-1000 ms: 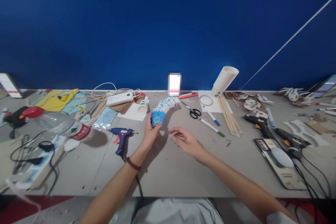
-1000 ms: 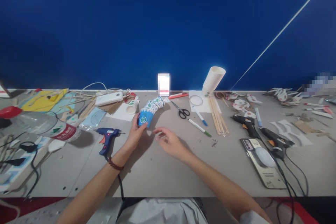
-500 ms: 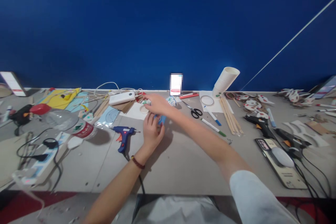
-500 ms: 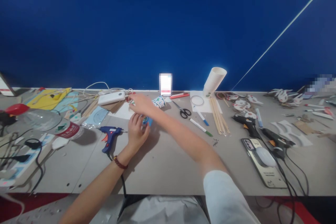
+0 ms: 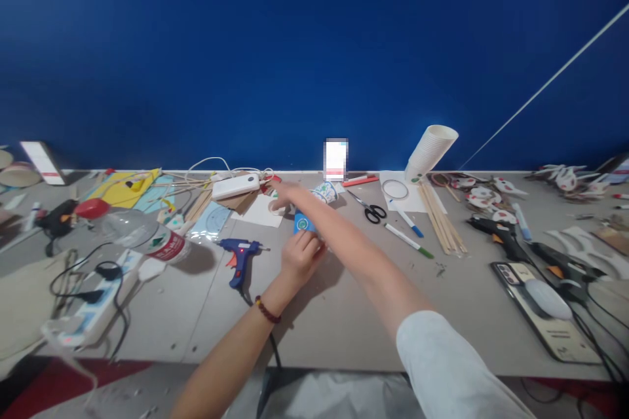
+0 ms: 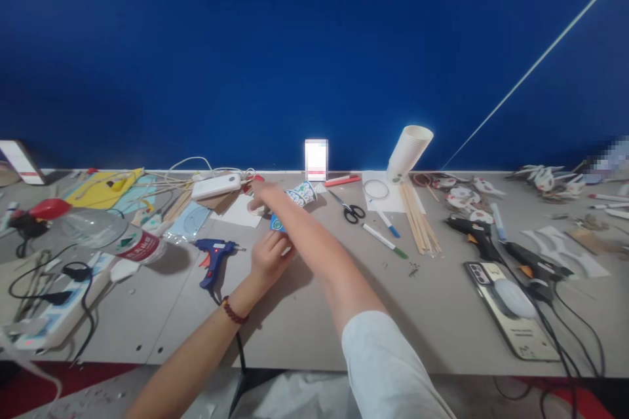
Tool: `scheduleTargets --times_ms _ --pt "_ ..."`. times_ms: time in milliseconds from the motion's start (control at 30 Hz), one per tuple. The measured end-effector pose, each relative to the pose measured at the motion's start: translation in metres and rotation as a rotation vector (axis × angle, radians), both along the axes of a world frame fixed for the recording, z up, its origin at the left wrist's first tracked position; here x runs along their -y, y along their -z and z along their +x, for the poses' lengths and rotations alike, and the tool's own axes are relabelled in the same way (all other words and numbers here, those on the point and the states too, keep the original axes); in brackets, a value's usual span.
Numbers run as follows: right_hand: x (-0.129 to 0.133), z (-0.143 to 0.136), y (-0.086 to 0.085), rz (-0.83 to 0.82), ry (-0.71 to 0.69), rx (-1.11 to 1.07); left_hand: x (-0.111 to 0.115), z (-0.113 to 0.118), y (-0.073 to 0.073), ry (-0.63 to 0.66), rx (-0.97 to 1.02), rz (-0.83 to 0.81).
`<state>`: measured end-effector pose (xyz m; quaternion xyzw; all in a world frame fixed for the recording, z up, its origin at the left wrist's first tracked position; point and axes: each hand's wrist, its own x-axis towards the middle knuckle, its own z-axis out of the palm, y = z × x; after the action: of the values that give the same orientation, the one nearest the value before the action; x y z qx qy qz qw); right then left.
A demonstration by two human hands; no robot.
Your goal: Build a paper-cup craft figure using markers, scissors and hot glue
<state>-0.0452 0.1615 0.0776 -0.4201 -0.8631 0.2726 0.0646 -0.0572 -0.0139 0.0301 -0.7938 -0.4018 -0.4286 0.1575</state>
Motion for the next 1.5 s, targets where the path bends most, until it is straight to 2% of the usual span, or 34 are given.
scheduleTargets --times_ms 300,500,600,667,767,833,900,1000,1133,1267,1400,1500 --pt "0.001 -0.005 0.000 0.007 -0.027 0.135 -0.003 0.001 0.006 -0.021 0.034 -0.034" --pt "0.005 -0.004 -0.001 0.036 -0.079 0.085 0.000 0.001 0.005 -0.002 0.094 -0.080" --pt "0.014 0.005 -0.012 0.141 -0.100 -0.044 0.004 0.002 0.000 0.053 0.176 -0.182" --pt "0.026 0.018 -0.023 0.250 -0.097 -0.237 0.007 0.002 -0.004 0.071 0.248 -0.244" --pt "0.056 0.047 -0.039 0.341 -0.113 -0.502 0.009 0.000 -0.008 0.089 0.367 -0.288" --pt "0.081 0.072 -0.041 0.382 -0.085 -0.601 0.008 -0.003 -0.007 0.101 0.435 -0.315" --pt "0.106 0.099 -0.035 0.388 0.005 -0.643 0.007 -0.005 -0.004 0.102 0.500 -0.338" --pt "0.138 0.138 -0.013 0.350 0.132 -0.712 0.006 -0.005 0.002 0.124 0.642 -0.422" --pt "0.165 0.176 0.015 0.286 0.317 -0.824 0.009 0.002 0.002 0.238 0.757 -0.601" --pt "0.178 0.193 0.035 0.029 0.397 -0.907 0.014 0.010 -0.004 0.336 0.614 -0.599" --pt "0.181 0.200 0.051 0.035 0.421 -0.958 0.016 0.013 -0.007 0.401 0.358 -0.469" --pt "0.178 0.201 0.058 -0.006 0.386 -1.016 0.016 0.010 -0.005 0.350 0.214 -0.249"
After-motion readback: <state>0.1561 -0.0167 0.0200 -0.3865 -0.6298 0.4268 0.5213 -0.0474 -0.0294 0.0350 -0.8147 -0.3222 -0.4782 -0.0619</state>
